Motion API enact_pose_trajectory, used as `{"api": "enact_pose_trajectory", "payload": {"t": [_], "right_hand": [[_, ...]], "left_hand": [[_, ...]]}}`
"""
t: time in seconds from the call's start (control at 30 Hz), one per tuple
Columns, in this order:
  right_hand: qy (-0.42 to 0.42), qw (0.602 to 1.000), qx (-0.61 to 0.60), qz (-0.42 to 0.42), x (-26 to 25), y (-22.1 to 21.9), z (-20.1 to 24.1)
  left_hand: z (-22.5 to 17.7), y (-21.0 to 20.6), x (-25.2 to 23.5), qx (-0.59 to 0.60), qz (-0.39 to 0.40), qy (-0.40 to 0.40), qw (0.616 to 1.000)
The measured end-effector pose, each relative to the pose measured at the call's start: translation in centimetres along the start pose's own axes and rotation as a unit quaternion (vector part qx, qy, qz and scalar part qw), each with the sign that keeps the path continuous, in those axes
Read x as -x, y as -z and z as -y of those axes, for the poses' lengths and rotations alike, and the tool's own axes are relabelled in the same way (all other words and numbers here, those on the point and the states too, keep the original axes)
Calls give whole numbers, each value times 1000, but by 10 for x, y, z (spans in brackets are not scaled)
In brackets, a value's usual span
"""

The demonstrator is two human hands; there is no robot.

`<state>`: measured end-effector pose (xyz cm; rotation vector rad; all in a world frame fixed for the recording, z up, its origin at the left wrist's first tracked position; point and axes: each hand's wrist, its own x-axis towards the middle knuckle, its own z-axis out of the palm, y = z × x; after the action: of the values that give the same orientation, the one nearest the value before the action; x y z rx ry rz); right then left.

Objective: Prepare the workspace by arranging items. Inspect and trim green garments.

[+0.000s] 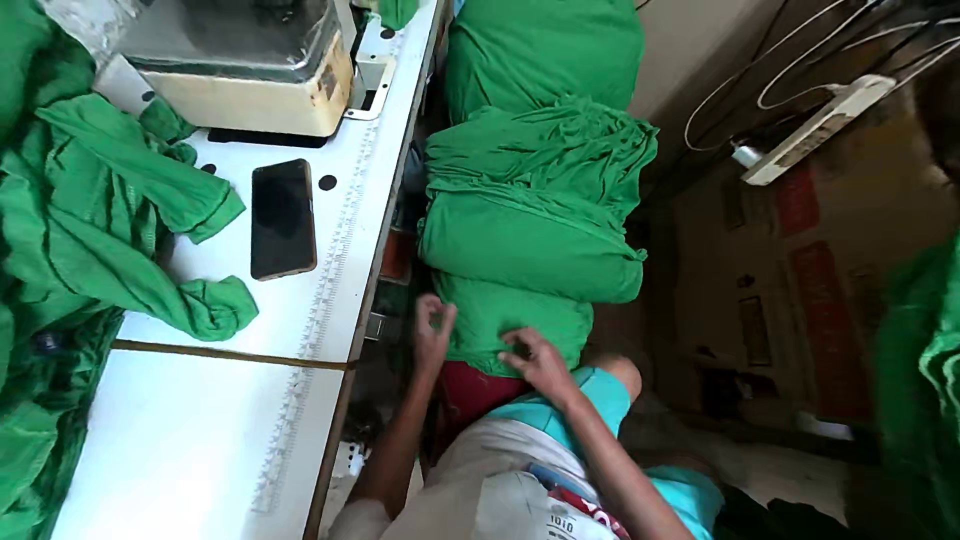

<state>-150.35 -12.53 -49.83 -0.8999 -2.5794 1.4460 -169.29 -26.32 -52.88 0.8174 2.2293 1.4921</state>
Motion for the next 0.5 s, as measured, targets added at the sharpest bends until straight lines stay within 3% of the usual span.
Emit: {"api": "enact_pose_trajectory", "payload": {"t": [0.1,0.17,0.37,0.5], "right_hand": [[-21,994,103,28,0,-18,19],[-10,996,85,8,-2,-13,24],[33,999,-11,35,-9,-14,51],[43,999,-25,0,-10,-28,63]], "left_hand": [[15,12,48,-162,136,-46,976],[13,20,64,-175,116,-60,976],[-11,48,59,-17,21,15,1000],[-29,59,39,-138,82,6,987]]}}
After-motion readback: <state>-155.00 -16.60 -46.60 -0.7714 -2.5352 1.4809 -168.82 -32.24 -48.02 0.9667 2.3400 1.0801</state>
